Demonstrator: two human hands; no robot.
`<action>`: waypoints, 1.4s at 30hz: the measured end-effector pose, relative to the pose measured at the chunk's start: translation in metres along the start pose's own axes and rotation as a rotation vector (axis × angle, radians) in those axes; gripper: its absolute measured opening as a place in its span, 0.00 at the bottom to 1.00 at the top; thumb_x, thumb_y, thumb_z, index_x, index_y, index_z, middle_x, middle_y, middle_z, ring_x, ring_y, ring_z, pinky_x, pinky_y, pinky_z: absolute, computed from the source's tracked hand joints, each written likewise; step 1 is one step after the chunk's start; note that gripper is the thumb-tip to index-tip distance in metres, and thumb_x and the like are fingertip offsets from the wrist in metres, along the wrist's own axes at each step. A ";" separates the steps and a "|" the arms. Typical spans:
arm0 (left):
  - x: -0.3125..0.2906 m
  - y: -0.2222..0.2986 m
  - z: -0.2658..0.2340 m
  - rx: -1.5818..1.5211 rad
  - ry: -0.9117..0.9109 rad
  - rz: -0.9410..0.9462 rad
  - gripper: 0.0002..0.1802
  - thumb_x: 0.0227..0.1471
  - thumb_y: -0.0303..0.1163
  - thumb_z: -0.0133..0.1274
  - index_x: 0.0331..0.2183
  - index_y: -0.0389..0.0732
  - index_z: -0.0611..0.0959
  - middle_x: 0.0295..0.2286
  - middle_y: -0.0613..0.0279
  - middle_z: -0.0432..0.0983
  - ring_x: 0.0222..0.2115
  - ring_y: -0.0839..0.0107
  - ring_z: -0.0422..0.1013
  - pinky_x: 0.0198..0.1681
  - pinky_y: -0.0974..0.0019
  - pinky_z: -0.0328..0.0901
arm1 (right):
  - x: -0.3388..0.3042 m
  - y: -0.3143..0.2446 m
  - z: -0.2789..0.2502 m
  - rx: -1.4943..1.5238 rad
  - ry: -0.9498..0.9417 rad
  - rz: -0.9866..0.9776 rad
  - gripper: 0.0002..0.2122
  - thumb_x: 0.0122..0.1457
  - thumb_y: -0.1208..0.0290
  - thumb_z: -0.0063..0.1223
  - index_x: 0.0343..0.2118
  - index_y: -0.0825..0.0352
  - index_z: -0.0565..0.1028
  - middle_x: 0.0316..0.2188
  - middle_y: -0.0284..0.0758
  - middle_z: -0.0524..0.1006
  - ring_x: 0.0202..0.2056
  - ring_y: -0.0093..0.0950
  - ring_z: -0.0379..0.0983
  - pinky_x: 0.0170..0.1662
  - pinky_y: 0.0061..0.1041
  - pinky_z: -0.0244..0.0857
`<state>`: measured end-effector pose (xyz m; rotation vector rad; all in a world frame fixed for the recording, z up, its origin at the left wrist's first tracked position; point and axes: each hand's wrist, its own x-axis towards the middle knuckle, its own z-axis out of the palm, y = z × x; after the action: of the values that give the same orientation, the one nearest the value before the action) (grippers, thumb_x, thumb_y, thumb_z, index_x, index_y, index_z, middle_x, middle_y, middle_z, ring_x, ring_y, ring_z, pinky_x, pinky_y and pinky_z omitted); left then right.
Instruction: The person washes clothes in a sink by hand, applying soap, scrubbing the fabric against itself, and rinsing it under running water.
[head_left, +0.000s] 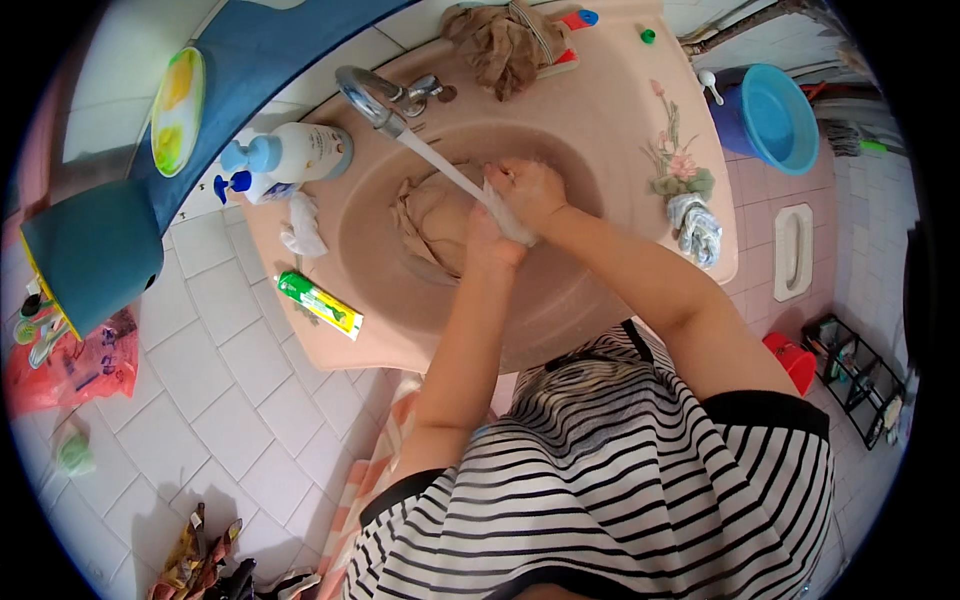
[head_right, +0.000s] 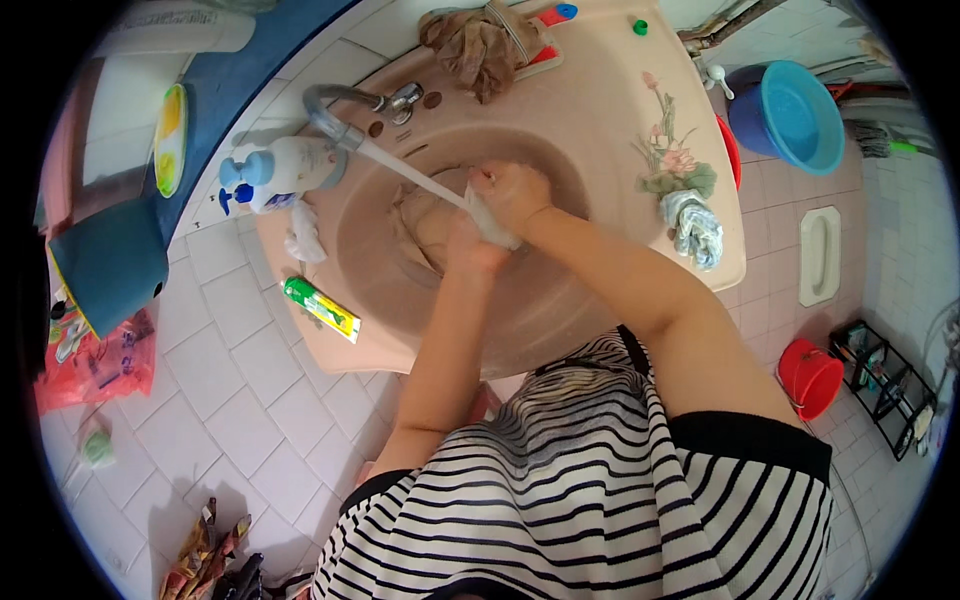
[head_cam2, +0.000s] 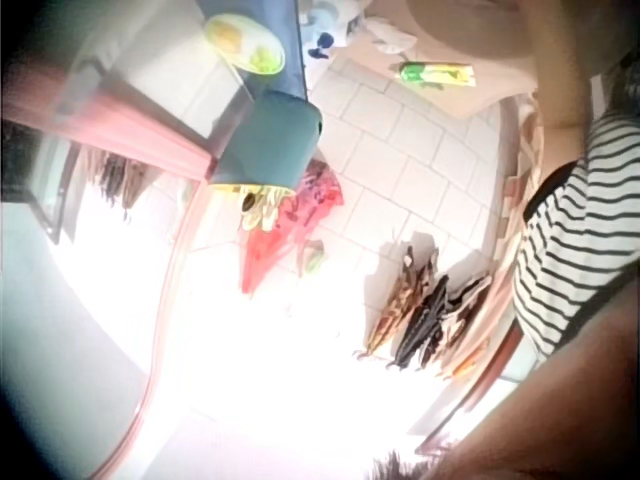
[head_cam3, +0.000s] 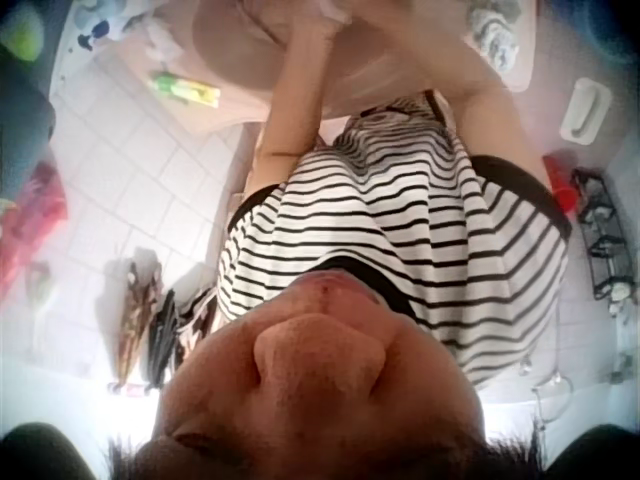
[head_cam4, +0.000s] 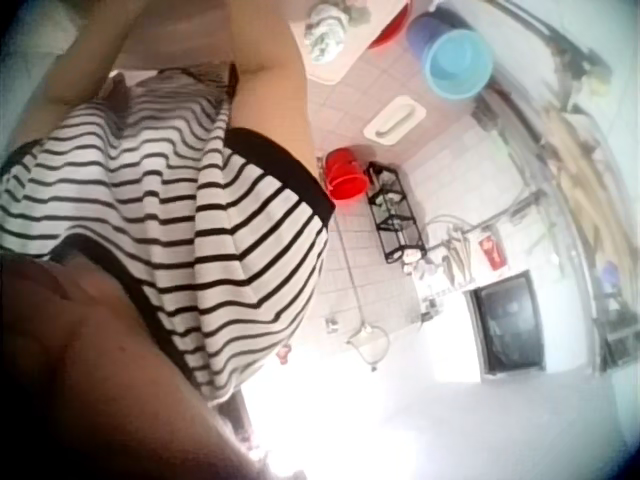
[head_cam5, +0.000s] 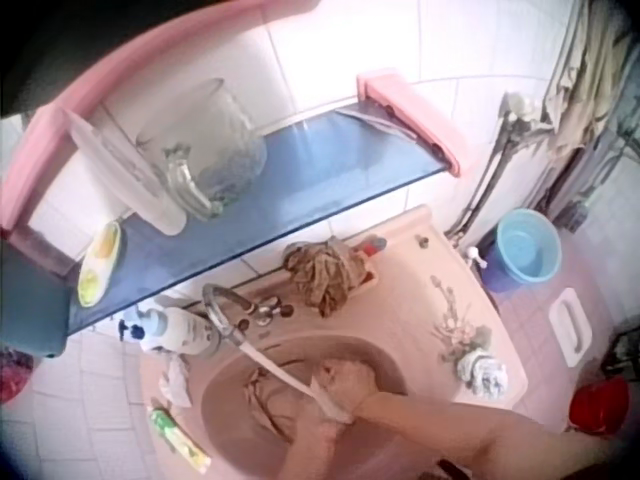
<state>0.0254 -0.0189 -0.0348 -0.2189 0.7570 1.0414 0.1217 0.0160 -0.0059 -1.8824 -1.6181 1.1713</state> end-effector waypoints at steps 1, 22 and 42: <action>-0.016 -0.004 0.045 -0.134 0.082 -0.052 0.11 0.56 0.40 0.41 0.33 0.46 0.75 0.34 0.64 0.73 0.38 0.67 0.69 0.42 0.63 0.66 | -0.001 0.005 -0.002 -0.021 0.023 -0.016 0.15 0.54 0.54 0.44 0.27 0.59 0.78 0.22 0.42 0.76 0.26 0.42 0.74 0.30 0.39 0.68; -0.004 0.029 -0.013 -0.402 -0.532 -0.322 0.23 0.58 0.48 0.36 0.46 0.44 0.71 0.47 0.51 0.66 0.51 0.58 0.61 0.51 0.48 0.58 | -0.071 -0.050 -0.007 0.026 -0.213 -0.590 0.09 0.45 0.62 0.56 0.24 0.63 0.74 0.31 0.40 0.75 0.37 0.38 0.71 0.36 0.35 0.65; -0.005 -0.006 0.000 0.054 -0.017 -0.018 0.20 0.58 0.48 0.36 0.42 0.46 0.72 0.39 0.61 0.72 0.41 0.64 0.68 0.45 0.58 0.64 | -0.003 -0.008 0.001 0.067 0.007 -0.007 0.15 0.54 0.57 0.43 0.28 0.62 0.77 0.23 0.46 0.75 0.29 0.46 0.73 0.35 0.43 0.66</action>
<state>0.0285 -0.0255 -0.0323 -0.1702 0.7658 1.0035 0.1158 0.0153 0.0004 -1.8357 -1.5604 1.2006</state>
